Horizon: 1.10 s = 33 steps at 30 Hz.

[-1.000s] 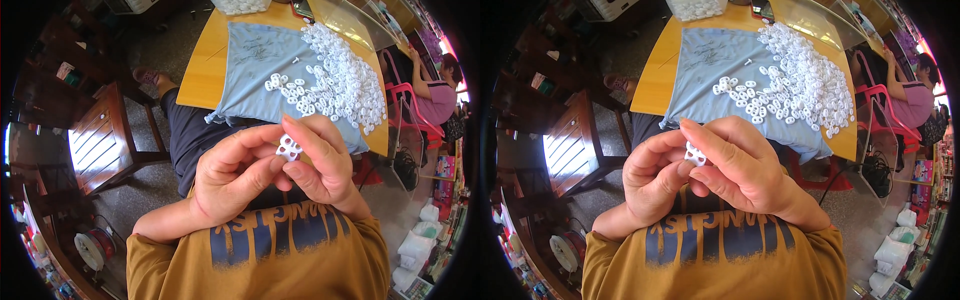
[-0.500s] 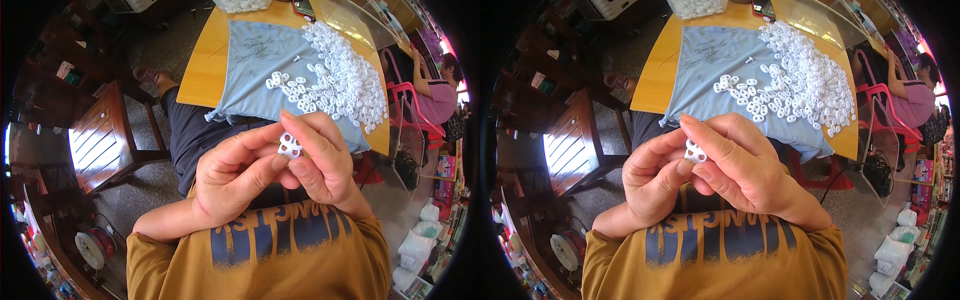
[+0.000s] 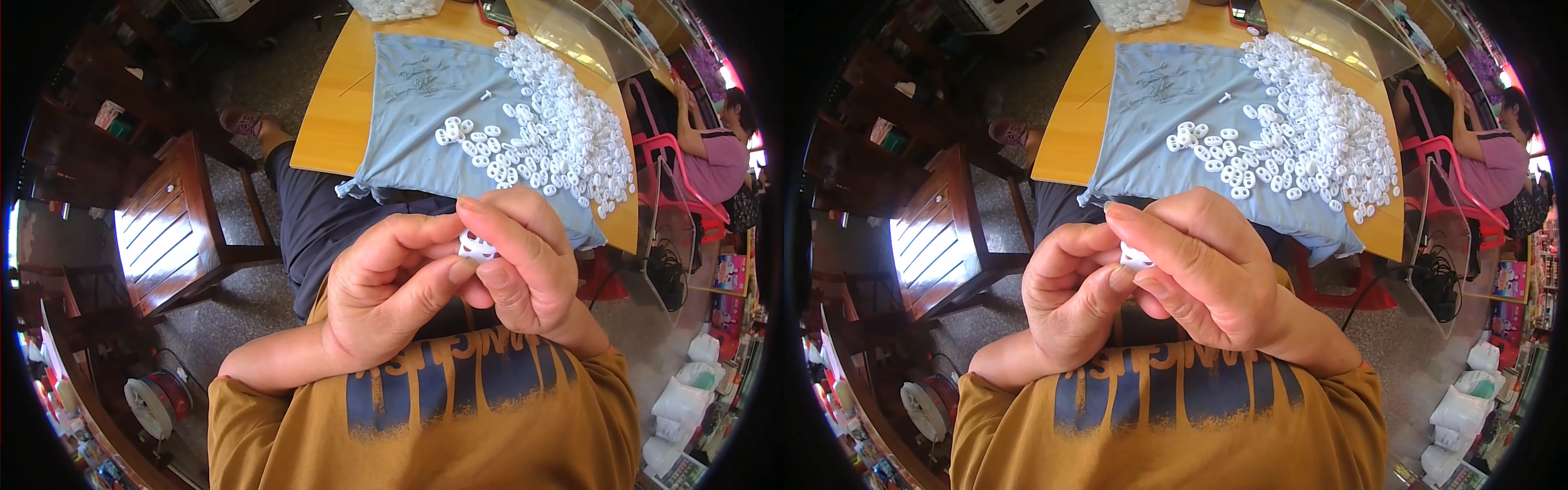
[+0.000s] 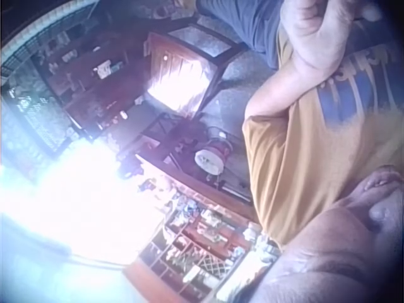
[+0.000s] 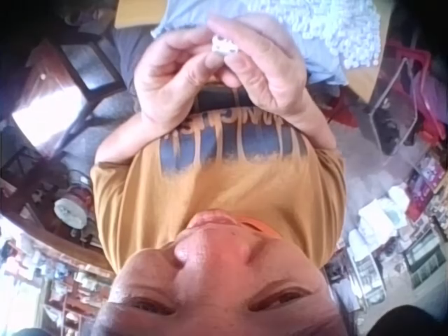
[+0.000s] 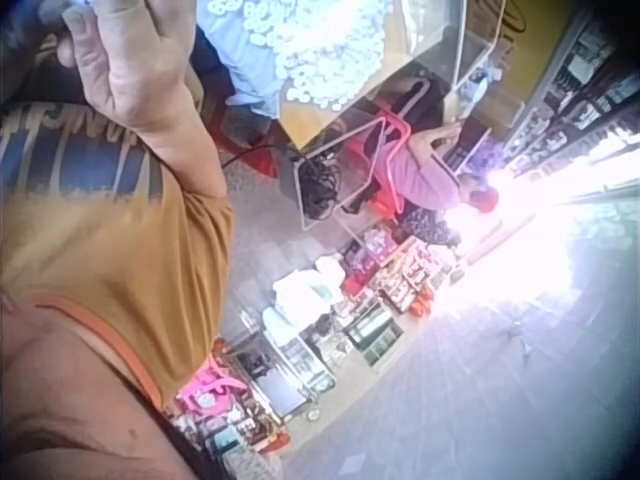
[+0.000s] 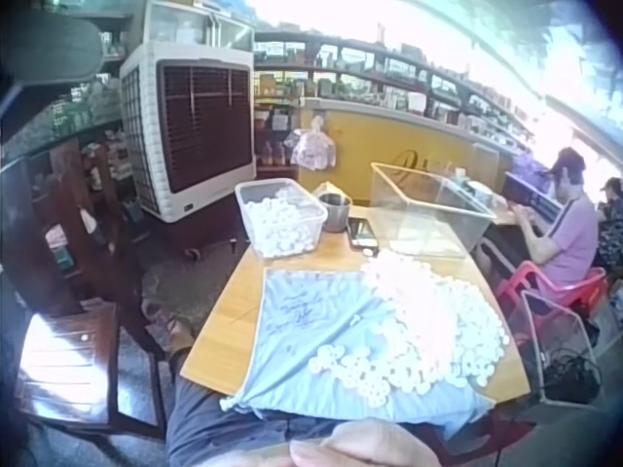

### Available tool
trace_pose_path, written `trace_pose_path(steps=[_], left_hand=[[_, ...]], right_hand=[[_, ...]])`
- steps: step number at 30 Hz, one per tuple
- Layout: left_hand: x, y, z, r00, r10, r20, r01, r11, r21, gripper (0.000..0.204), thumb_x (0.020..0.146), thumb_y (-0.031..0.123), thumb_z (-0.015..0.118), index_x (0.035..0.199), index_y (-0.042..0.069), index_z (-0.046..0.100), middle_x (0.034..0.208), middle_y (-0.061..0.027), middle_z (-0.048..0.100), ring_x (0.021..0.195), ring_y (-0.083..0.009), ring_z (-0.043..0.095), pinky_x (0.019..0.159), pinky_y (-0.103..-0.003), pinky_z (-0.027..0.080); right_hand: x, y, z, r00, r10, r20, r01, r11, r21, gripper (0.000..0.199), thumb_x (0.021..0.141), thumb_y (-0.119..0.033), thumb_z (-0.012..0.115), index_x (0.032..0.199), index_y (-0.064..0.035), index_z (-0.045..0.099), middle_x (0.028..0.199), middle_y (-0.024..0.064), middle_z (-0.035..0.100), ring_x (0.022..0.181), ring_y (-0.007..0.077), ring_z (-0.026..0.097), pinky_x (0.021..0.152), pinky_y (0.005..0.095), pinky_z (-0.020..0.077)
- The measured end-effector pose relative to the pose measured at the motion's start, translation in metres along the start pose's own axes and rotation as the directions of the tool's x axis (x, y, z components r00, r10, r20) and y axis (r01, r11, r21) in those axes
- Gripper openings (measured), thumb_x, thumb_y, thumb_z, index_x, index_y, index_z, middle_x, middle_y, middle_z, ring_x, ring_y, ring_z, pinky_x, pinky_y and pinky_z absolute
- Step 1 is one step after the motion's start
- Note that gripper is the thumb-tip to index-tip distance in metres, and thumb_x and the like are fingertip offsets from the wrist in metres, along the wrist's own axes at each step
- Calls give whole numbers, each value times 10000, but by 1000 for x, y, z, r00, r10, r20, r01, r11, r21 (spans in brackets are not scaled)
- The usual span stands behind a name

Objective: Assembling small white plastic components by manually inserting metal pins into them.

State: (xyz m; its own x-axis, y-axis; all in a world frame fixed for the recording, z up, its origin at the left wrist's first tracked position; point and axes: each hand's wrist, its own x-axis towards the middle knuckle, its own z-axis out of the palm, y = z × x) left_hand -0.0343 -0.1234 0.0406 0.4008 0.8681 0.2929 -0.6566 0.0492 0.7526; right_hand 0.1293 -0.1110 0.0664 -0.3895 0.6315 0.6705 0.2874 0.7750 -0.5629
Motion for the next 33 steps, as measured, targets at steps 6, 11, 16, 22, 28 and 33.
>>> trace_pose_path(steps=[6,11,16,22,28,33], left_hand=[[-1,-4,-1,1000,19,-18,-19,1000,-1,288,882,-46,482,1168,-19,455,972,-122,604,815,-150,625,738,-251,521],[-2,-8,-3,998,42,-44,-40,997,65,253,881,-45,487,1133,-25,474,931,-114,604,795,-143,624,717,-245,523],[-1,-10,-3,996,37,-79,-31,996,82,207,874,-51,495,1080,-29,497,917,-113,606,776,-139,627,691,-239,526],[2,-5,-5,995,17,-94,-17,1000,-4,215,869,-54,502,1082,-31,498,917,-116,610,779,-141,625,693,-242,524],[11,1,-18,983,-92,-160,78,993,-92,207,885,2,502,1090,-27,496,911,-123,615,727,-145,615,675,-252,519],[20,0,-38,909,-222,-353,185,973,-136,169,872,23,516,1034,-24,518,883,-139,616,640,-155,590,593,-244,498]], right_hand=[[0,4,4,998,-46,-37,45,998,-42,308,824,-60,557,1105,65,561,892,118,589,720,203,561,610,275,452],[-3,8,6,997,-57,-46,54,997,-56,290,822,-48,550,1092,57,571,876,113,591,703,198,563,595,275,450],[-5,13,9,995,-86,-54,83,995,-45,282,826,-40,544,1092,50,574,870,110,592,692,192,562,583,274,449],[-4,16,14,994,-80,-74,79,997,-26,274,863,-65,534,1112,45,562,897,101,574,637,159,548,552,256,448],[5,29,22,998,3,-59,9,977,212,302,870,-81,557,1149,33,540,917,87,540,592,106,519,514,218,438],[4,57,29,1000,11,1,-11,991,132,367,837,-140,604,1136,58,528,950,124,557,695,200,558,631,286,466]])
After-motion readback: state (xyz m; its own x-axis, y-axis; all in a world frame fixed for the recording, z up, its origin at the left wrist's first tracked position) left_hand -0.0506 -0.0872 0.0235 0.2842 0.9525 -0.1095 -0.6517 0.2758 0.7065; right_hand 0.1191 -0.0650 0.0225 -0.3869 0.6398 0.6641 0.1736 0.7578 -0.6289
